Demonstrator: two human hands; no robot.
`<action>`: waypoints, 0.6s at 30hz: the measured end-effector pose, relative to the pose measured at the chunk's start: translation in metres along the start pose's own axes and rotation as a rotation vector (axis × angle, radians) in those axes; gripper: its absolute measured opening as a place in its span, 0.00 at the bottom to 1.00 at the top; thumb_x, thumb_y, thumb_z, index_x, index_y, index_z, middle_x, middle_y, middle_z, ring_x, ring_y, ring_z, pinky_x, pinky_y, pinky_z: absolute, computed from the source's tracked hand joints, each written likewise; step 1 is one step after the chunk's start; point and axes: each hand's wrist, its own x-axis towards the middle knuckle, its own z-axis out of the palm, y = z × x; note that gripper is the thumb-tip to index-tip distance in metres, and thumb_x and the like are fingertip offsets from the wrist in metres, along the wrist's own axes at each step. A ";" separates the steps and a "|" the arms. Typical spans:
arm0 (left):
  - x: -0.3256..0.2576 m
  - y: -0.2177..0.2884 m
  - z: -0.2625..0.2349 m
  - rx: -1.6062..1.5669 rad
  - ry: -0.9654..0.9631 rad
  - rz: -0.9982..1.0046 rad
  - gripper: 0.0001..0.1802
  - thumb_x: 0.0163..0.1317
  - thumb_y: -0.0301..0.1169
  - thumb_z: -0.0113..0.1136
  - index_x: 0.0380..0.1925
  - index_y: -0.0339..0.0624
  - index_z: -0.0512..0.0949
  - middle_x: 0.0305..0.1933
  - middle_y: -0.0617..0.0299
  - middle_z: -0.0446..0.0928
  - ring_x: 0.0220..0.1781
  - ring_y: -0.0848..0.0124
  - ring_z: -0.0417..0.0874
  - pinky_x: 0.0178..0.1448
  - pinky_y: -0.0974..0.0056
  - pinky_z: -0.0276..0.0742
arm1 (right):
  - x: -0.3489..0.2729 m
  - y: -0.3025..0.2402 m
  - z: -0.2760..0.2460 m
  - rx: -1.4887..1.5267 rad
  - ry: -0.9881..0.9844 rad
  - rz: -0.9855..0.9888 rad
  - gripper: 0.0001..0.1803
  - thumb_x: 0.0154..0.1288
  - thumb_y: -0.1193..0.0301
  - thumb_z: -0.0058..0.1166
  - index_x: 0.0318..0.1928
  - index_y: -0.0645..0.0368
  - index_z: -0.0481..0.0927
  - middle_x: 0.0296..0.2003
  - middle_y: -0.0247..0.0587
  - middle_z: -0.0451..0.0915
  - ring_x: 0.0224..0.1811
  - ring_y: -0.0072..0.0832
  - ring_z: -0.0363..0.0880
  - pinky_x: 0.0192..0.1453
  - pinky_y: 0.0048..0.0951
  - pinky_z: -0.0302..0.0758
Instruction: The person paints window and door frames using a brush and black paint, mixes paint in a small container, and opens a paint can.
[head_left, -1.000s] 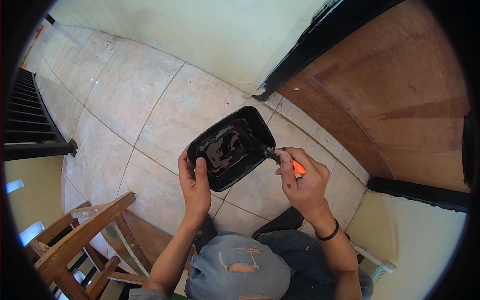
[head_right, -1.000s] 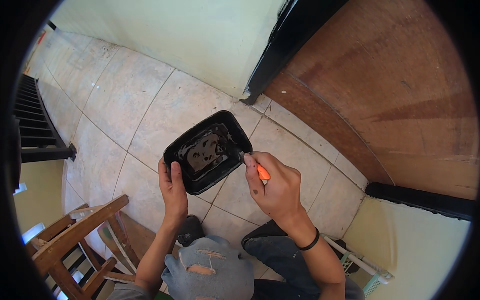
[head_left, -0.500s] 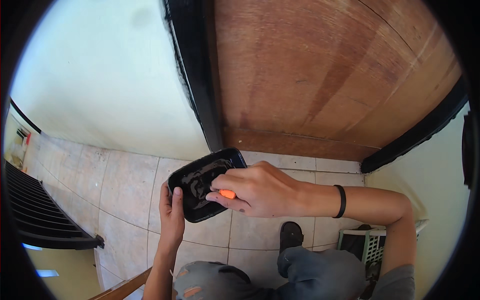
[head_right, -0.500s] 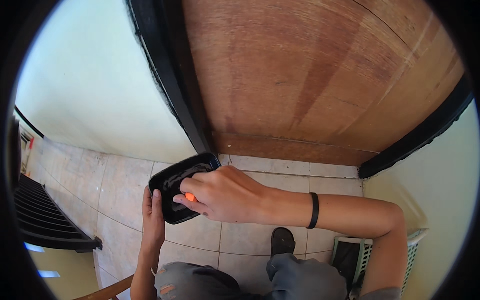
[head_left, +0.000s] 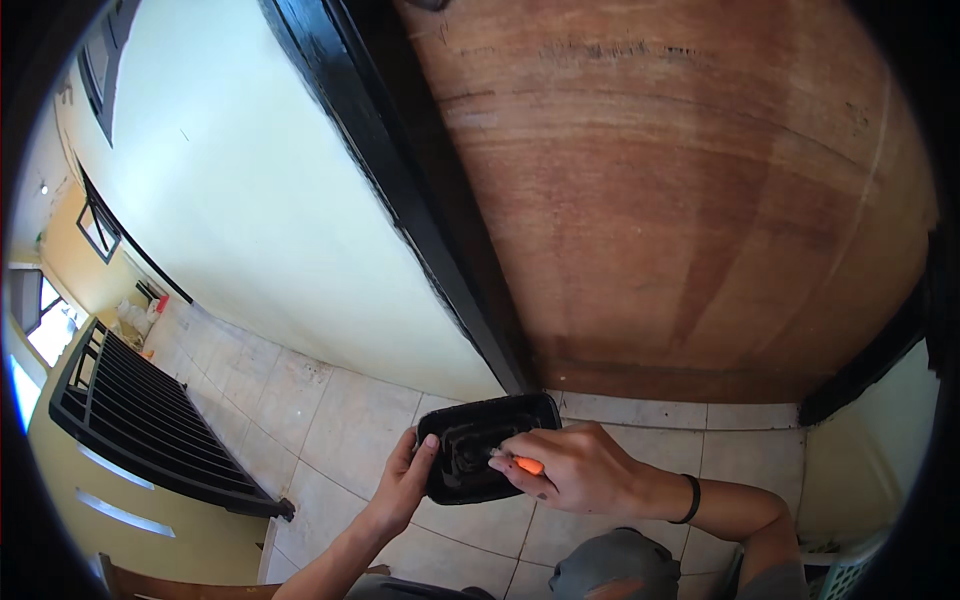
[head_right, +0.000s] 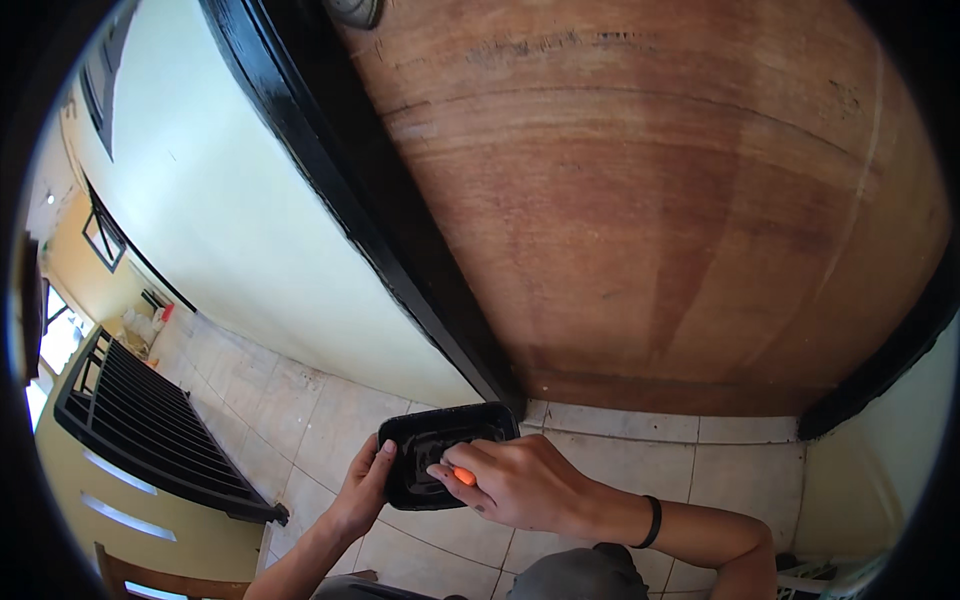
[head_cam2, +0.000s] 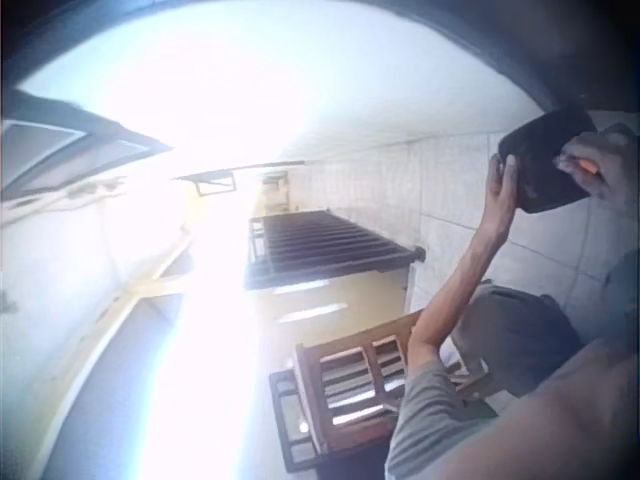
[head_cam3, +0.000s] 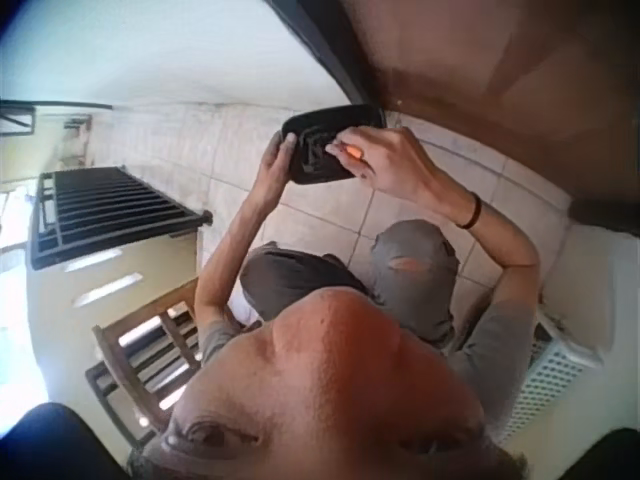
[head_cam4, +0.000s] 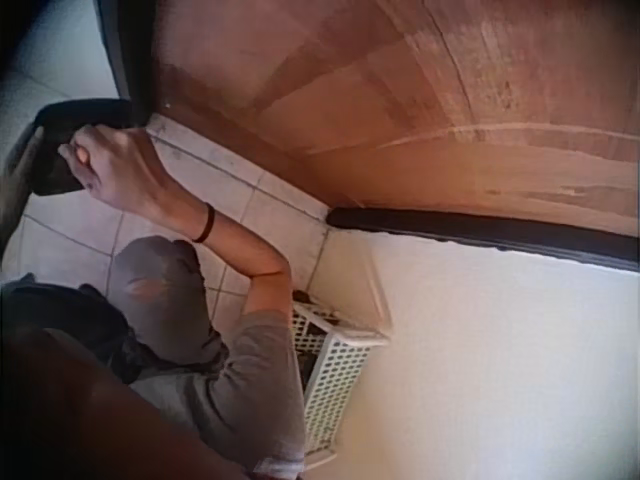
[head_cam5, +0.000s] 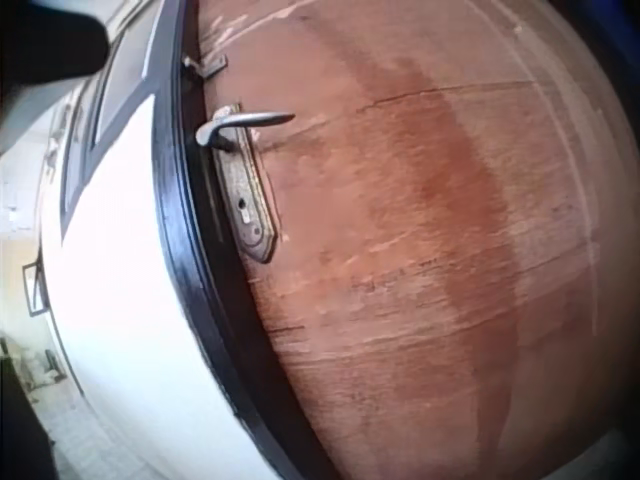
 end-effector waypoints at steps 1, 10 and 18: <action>-0.005 0.006 0.003 0.006 0.032 0.015 0.23 0.85 0.47 0.53 0.64 0.40 0.72 0.54 0.61 0.83 0.51 0.77 0.85 0.53 0.68 0.84 | 0.003 -0.004 -0.007 0.004 0.013 -0.044 0.11 0.74 0.66 0.68 0.37 0.59 0.81 0.25 0.40 0.84 0.20 0.37 0.83 0.23 0.35 0.78; -0.013 0.018 0.043 -0.269 0.191 -0.050 0.21 0.84 0.49 0.54 0.59 0.44 0.75 0.48 0.66 0.84 0.44 0.79 0.86 0.43 0.69 0.84 | 0.012 -0.007 -0.050 0.074 0.086 0.070 0.09 0.75 0.70 0.67 0.44 0.65 0.87 0.34 0.47 0.90 0.28 0.37 0.90 0.30 0.31 0.84; -0.004 -0.005 0.029 -0.240 0.193 0.069 0.22 0.84 0.49 0.54 0.60 0.43 0.74 0.50 0.62 0.84 0.45 0.76 0.87 0.44 0.64 0.87 | 0.015 0.005 -0.043 0.417 0.213 0.514 0.20 0.86 0.63 0.51 0.45 0.69 0.88 0.24 0.42 0.87 0.23 0.23 0.88 0.27 0.22 0.81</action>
